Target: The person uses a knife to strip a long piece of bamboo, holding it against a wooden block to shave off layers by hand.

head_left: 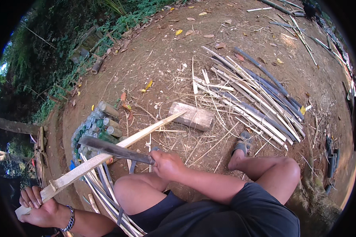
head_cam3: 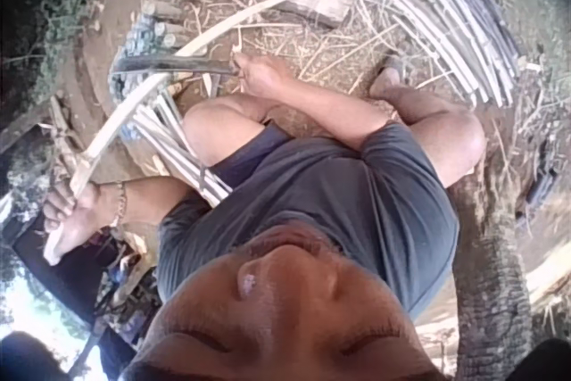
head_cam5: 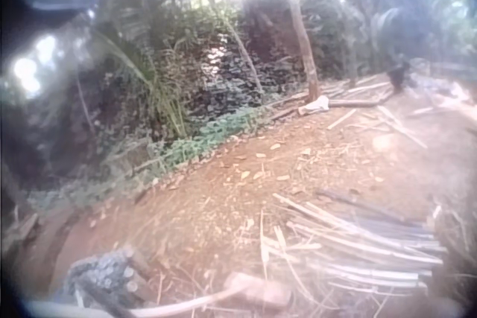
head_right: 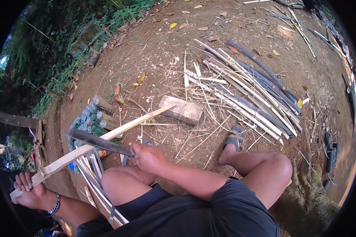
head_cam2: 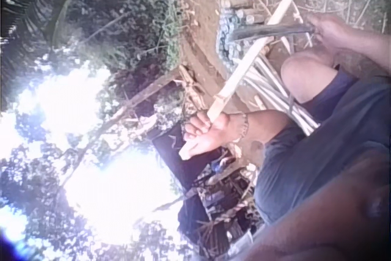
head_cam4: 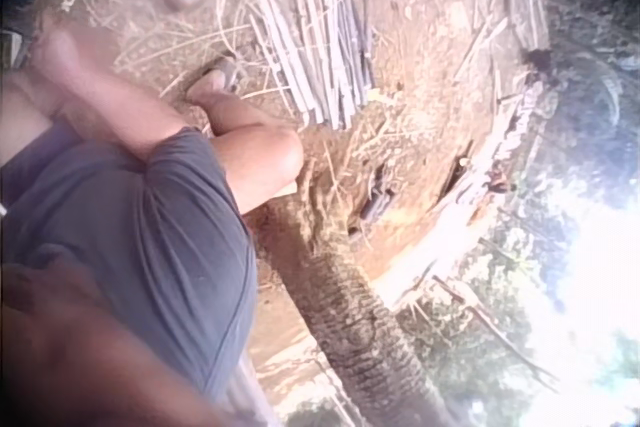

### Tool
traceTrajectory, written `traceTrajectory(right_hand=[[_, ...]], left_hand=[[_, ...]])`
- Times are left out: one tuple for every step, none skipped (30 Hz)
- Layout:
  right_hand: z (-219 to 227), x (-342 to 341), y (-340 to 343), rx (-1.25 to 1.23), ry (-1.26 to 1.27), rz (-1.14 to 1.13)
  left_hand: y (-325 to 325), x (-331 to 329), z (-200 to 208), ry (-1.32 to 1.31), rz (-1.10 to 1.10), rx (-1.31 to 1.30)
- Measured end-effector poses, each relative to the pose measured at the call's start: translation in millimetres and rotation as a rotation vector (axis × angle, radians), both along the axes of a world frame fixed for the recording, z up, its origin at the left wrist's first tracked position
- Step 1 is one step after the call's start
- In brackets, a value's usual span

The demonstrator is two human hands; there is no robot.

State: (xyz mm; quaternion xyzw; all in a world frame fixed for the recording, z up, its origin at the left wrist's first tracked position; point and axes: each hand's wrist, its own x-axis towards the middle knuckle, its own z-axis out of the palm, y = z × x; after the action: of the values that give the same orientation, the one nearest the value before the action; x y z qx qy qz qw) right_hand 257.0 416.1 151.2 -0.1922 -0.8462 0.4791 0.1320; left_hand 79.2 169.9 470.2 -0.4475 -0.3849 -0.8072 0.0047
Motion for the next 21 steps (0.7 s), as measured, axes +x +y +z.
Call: traceTrajectory(right_hand=[[-19, -4, 0, 0.005, -0.013, -0.027], [-35, 0, 15, -0.122, -0.226, -0.111], [-69, 8, 37, -0.2, -0.356, -0.214], [-95, 16, 57, -0.274, -0.49, -0.318], [-94, 18, 61, -0.213, -0.46, -0.294], [-92, 20, 64, -0.151, -0.43, -0.271], [-89, 22, 63, -0.096, -0.41, -0.243], [-47, 19, 51, -0.196, -0.394, -0.154], [-16, 15, 32, -0.177, -0.297, -0.078], [1, 9, 19, -0.151, -0.192, -0.002], [0, 6, 11, -0.08, -0.11, -0.009], [-3, 3, 5, -0.009, -0.028, -0.016], [-6, 0, 2, 0.063, 0.057, -0.021], [-35, -1, 13, -0.025, 0.025, -0.046], [-66, 2, 32, -0.099, -0.19, -0.177], [-98, 8, 54, -0.174, -0.404, -0.305], [-140, 27, 81, -0.136, -0.452, -0.353], [-166, 40, 99, -0.102, -0.501, -0.403], [-160, 31, 100, -0.099, -0.463, -0.382], [-141, 24, 95, -0.095, -0.433, -0.356], [-120, 24, 77, -0.109, -0.423, -0.326]], left_hand=[[0, 2, -2, -0.018, 0.018, 0.002], [0, 5, -1, -0.032, 0.022, 0.0], [2, 9, 0, -0.039, 0.025, 0.007], [3, 14, -2, -0.05, 0.03, 0.017], [3, 15, -3, -0.019, 0.026, 0.026], [2, 17, -5, 0.013, 0.023, 0.035], [0, 19, -8, 0.036, 0.023, 0.036], [-1, 20, -10, -0.016, 0.081, 0.055], [-1, 20, -11, -0.019, 0.082, 0.05], [-1, 19, -11, -0.015, 0.082, 0.052], [-1, 19, -9, -0.014, 0.083, 0.041], [0, 20, -9, -0.016, 0.084, 0.038], [1, 20, -8, -0.015, 0.087, 0.036], [3, 20, -6, -0.014, 0.083, 0.041], [4, 19, -5, -0.023, 0.077, 0.034], [4, 17, -4, -0.029, 0.073, 0.026], [4, 17, -3, -0.036, 0.068, 0.021], [4, 17, -3, -0.02, 0.067, 0.024], [3, 17, -2, -0.001, 0.069, 0.027], [0, 17, -3, 0.01, 0.076, 0.027], [-2, 18, -3, -0.033, 0.127, 0.016]])
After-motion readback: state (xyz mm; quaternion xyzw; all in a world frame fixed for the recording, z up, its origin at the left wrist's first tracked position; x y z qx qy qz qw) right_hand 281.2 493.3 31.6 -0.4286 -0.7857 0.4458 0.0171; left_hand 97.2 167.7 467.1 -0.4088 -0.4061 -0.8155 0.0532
